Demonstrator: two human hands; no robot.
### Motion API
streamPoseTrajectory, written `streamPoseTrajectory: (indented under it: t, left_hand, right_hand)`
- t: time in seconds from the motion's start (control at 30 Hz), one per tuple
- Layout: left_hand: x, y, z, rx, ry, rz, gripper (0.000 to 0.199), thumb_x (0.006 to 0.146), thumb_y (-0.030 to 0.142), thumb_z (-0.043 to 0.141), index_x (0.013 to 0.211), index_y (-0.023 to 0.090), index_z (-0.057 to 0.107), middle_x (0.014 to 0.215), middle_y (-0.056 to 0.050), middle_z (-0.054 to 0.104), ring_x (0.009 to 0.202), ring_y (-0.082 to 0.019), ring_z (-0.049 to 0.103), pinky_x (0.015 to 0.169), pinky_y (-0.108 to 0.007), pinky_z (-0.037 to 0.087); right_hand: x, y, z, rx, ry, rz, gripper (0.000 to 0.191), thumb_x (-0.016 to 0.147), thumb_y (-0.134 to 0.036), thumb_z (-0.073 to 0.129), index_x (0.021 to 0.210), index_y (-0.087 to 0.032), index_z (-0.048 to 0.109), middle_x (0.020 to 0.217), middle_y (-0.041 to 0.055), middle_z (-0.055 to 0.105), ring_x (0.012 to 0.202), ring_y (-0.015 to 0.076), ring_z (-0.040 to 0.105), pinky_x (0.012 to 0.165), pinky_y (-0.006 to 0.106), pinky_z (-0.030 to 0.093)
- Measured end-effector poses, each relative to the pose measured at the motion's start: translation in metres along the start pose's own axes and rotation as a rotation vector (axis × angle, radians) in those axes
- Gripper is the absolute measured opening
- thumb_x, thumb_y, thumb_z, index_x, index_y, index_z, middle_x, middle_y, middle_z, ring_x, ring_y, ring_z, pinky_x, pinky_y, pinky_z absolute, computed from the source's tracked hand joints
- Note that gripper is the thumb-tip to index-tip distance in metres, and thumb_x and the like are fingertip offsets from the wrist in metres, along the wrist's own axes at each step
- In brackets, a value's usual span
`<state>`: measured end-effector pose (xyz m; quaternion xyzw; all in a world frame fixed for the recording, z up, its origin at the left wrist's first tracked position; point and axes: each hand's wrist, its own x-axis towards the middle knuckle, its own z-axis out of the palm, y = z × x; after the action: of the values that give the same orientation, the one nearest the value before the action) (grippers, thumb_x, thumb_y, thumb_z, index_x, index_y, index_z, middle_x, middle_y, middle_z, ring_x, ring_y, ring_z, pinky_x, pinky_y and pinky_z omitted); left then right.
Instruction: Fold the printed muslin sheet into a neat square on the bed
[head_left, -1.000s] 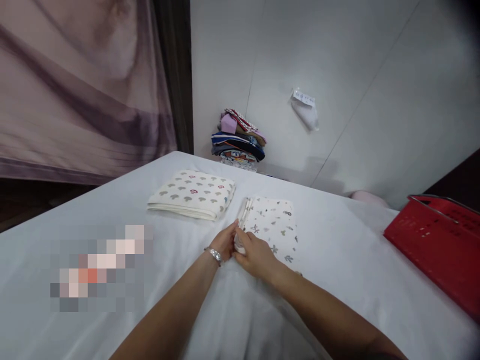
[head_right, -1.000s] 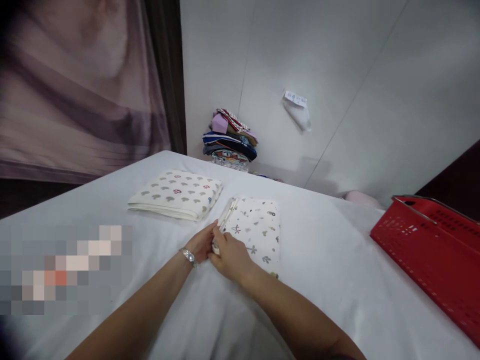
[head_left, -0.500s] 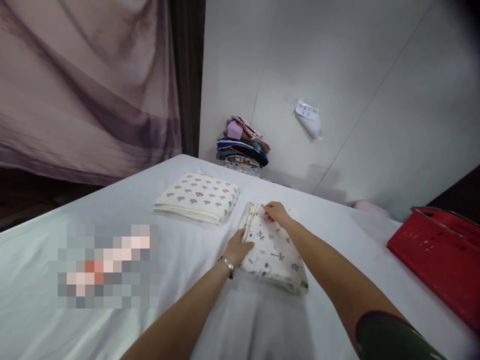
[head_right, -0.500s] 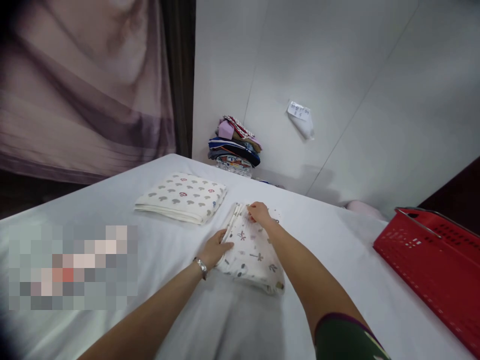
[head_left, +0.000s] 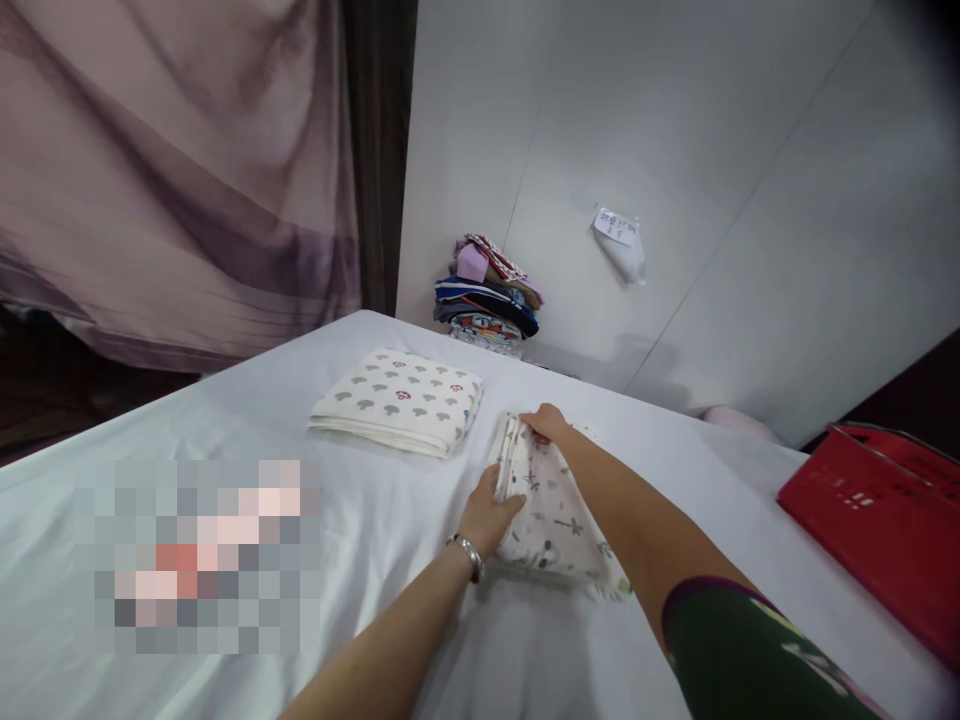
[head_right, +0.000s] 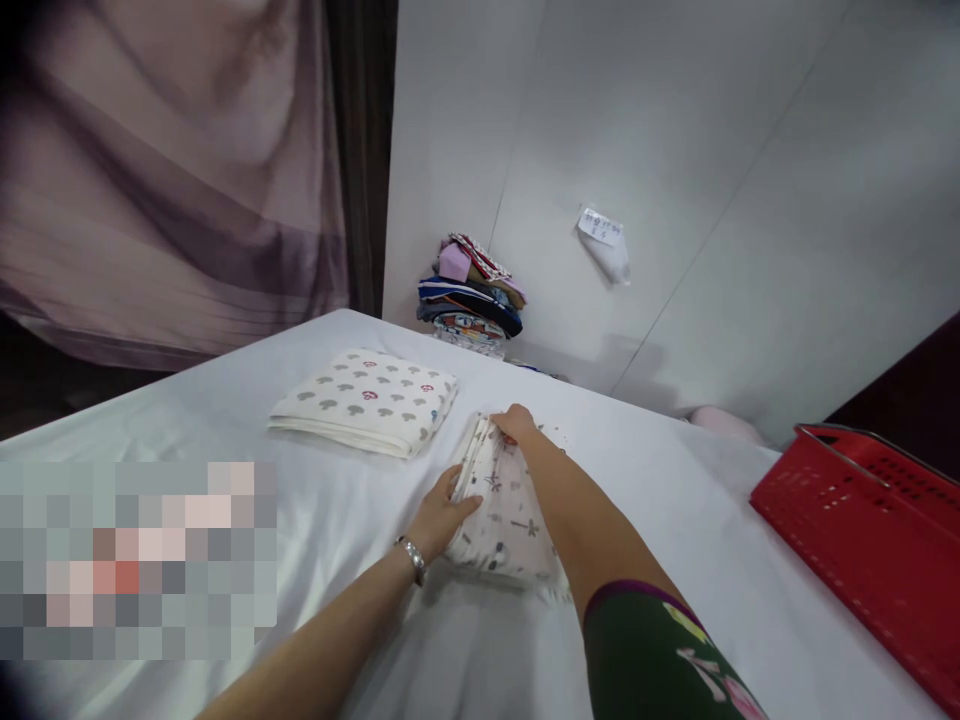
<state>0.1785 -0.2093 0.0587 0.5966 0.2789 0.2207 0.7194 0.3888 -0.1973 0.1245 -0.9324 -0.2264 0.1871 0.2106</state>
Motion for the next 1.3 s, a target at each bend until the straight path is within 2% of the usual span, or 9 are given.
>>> streamPoseTrajectory:
  t: [0.13, 0.23, 0.33, 0.53, 0.67, 0.87, 1.03, 1.2, 1.3]
  left_hand:
    - [-0.002, 0.004, 0.000, 0.022, 0.001, 0.002, 0.064, 0.063, 0.024, 0.069, 0.122, 0.018, 0.045, 0.113, -0.009, 0.061, 0.104, -0.024, 0.055, 0.091, -0.032, 0.039]
    - [-0.004, 0.007, 0.000, 0.072, 0.011, 0.024, 0.061, 0.064, 0.022, 0.066, 0.121, 0.016, 0.046, 0.115, -0.010, 0.060, 0.104, -0.024, 0.055, 0.091, -0.032, 0.038]
    - [-0.007, 0.010, 0.001, 0.112, 0.006, 0.055, 0.056, 0.064, 0.018, 0.063, 0.118, 0.018, 0.048, 0.111, -0.008, 0.062, 0.101, -0.023, 0.056, 0.090, -0.031, 0.038]
    - [-0.013, 0.013, 0.003, 0.254, 0.048, 0.049, 0.062, 0.065, 0.018, 0.058, 0.125, 0.018, 0.044, 0.111, -0.008, 0.061, 0.100, -0.024, 0.056, 0.091, -0.032, 0.036]
    - [-0.015, 0.015, 0.004, 0.277, 0.044, 0.052, 0.063, 0.066, 0.019, 0.056, 0.127, 0.016, 0.043, 0.107, -0.008, 0.063, 0.095, -0.023, 0.057, 0.089, -0.031, 0.037]
    - [-0.018, 0.018, 0.005, 0.353, 0.036, 0.019, 0.064, 0.067, 0.021, 0.054, 0.130, 0.015, 0.041, 0.092, -0.008, 0.064, 0.076, -0.022, 0.058, 0.079, -0.032, 0.040]
    - [-0.019, 0.020, 0.004, 0.266, 0.062, 0.015, 0.063, 0.063, 0.020, 0.059, 0.125, 0.019, 0.047, 0.087, -0.006, 0.064, 0.089, -0.025, 0.056, 0.088, -0.031, 0.036]
    - [-0.020, 0.021, 0.004, 0.343, 0.046, 0.007, 0.064, 0.067, 0.022, 0.056, 0.129, 0.019, 0.044, 0.076, -0.004, 0.062, 0.073, -0.022, 0.056, 0.078, -0.031, 0.039]
    - [-0.022, 0.022, 0.004, 0.387, 0.032, 0.019, 0.064, 0.069, 0.022, 0.055, 0.131, 0.019, 0.042, 0.071, -0.003, 0.062, 0.071, -0.023, 0.056, 0.076, -0.031, 0.039]
  right_hand:
    - [-0.002, 0.008, -0.002, 0.074, -0.059, -0.016, 0.027, 0.081, -0.034, 0.056, 0.069, -0.010, 0.059, 0.045, 0.0017, 0.055, 0.037, 0.0106, 0.052, 0.041, 0.019, 0.042]
    - [-0.005, 0.011, -0.005, 0.125, -0.078, -0.056, 0.019, 0.084, -0.025, 0.053, 0.075, -0.010, 0.060, 0.054, 0.0014, 0.059, 0.041, 0.0072, 0.053, 0.043, 0.016, 0.043]
    - [-0.007, 0.007, -0.007, 0.139, -0.087, -0.087, 0.016, 0.086, -0.024, 0.053, 0.081, -0.010, 0.060, 0.061, -0.0001, 0.061, 0.045, 0.0056, 0.054, 0.046, 0.017, 0.045]
    - [0.000, -0.005, 0.001, 0.069, -0.105, -0.057, 0.022, 0.079, -0.022, 0.056, 0.063, -0.009, 0.060, 0.043, 0.0024, 0.054, 0.038, 0.0124, 0.053, 0.042, 0.021, 0.045]
    - [0.006, -0.008, 0.004, 0.023, -0.115, -0.029, 0.017, 0.073, -0.022, 0.061, 0.062, -0.009, 0.060, 0.038, 0.0039, 0.052, 0.037, 0.0164, 0.054, 0.040, 0.024, 0.044]
    - [0.001, 0.004, -0.008, 0.130, -0.203, -0.008, 0.011, 0.077, -0.019, 0.058, 0.072, -0.010, 0.058, 0.044, 0.0003, 0.055, 0.038, 0.0108, 0.054, 0.045, 0.019, 0.047]
    - [0.000, 0.015, -0.008, 0.184, -0.182, -0.013, 0.005, 0.078, -0.015, 0.056, 0.076, -0.011, 0.056, 0.044, -0.0029, 0.055, 0.041, 0.0085, 0.056, 0.048, 0.015, 0.047]
    - [0.012, 0.007, 0.003, 0.080, -0.126, 0.038, 0.005, 0.073, -0.011, 0.058, 0.069, -0.008, 0.059, 0.036, 0.0002, 0.051, 0.038, 0.0140, 0.056, 0.042, 0.020, 0.046]
    - [0.019, 0.000, 0.008, -0.004, -0.100, 0.065, 0.006, 0.070, -0.011, 0.061, 0.069, -0.006, 0.061, 0.034, 0.0021, 0.050, 0.036, 0.0174, 0.055, 0.039, 0.023, 0.045]
